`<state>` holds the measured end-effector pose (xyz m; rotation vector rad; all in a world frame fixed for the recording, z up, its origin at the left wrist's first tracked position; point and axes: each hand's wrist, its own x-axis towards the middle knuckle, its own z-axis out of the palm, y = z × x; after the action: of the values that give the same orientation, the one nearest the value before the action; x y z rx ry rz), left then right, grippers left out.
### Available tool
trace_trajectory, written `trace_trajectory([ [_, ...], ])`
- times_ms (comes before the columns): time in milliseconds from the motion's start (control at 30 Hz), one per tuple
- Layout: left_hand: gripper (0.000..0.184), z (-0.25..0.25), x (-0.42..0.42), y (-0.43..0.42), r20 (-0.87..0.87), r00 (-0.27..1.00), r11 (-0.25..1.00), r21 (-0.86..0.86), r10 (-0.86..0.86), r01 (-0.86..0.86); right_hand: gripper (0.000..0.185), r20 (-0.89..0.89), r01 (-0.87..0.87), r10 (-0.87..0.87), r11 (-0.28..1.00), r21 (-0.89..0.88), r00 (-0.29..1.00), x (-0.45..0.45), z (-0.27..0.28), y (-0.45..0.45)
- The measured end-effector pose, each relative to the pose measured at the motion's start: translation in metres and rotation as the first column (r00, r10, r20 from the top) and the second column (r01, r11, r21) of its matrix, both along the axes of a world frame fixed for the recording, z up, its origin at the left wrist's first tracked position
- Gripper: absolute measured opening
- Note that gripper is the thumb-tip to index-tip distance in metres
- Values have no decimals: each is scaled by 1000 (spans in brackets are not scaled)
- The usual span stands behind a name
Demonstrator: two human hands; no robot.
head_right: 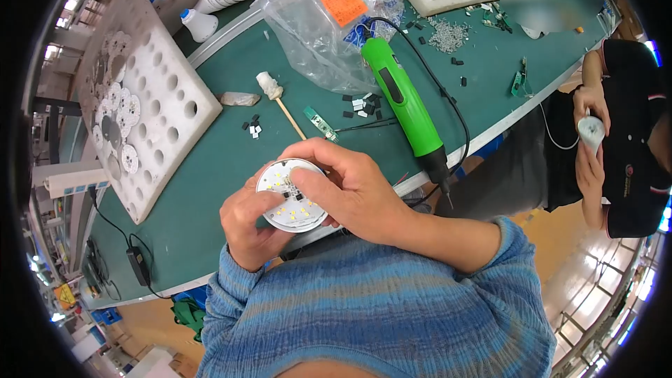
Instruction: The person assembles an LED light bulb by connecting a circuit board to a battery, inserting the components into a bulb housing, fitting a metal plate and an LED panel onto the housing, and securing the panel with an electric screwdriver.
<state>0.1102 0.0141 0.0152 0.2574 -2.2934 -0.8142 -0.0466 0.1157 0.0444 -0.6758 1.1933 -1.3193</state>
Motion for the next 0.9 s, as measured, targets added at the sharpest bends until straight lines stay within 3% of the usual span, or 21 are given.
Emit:
trace_trajectory([
  [133,51,-2,-11,-3,-2,999,971,234,-52,51,28,-100,106,-115,990,-96,988,-4,-13,-4],
  [233,54,1,-15,-3,-63,987,883,440,-150,163,28,-106,168,-193,964,-207,975,-4,-16,-7],
  [300,54,8,-16,8,-250,962,657,709,-109,258,27,-79,192,-222,941,-277,972,-2,-15,-9],
  [333,54,12,-17,11,-331,942,510,800,-63,315,27,-95,188,-223,941,-280,970,-3,-15,-9],
  [367,53,16,-16,8,-333,938,441,831,-95,339,27,-108,184,-222,942,-281,969,-2,-15,-9],
  [467,49,26,-19,7,-127,992,417,901,-11,119,28,-157,137,-180,957,-255,971,-2,-17,-6],
  [500,42,23,-15,3,31,997,606,796,-65,15,28,-177,115,-160,964,-242,971,-2,-17,-6],
  [600,38,27,-19,6,103,995,601,794,15,-91,28,-195,113,-170,955,-274,966,-1,-16,-7],
  [900,35,27,-25,10,132,989,568,811,61,-143,25,-128,174,-208,957,-230,970,3,-14,-7],
])
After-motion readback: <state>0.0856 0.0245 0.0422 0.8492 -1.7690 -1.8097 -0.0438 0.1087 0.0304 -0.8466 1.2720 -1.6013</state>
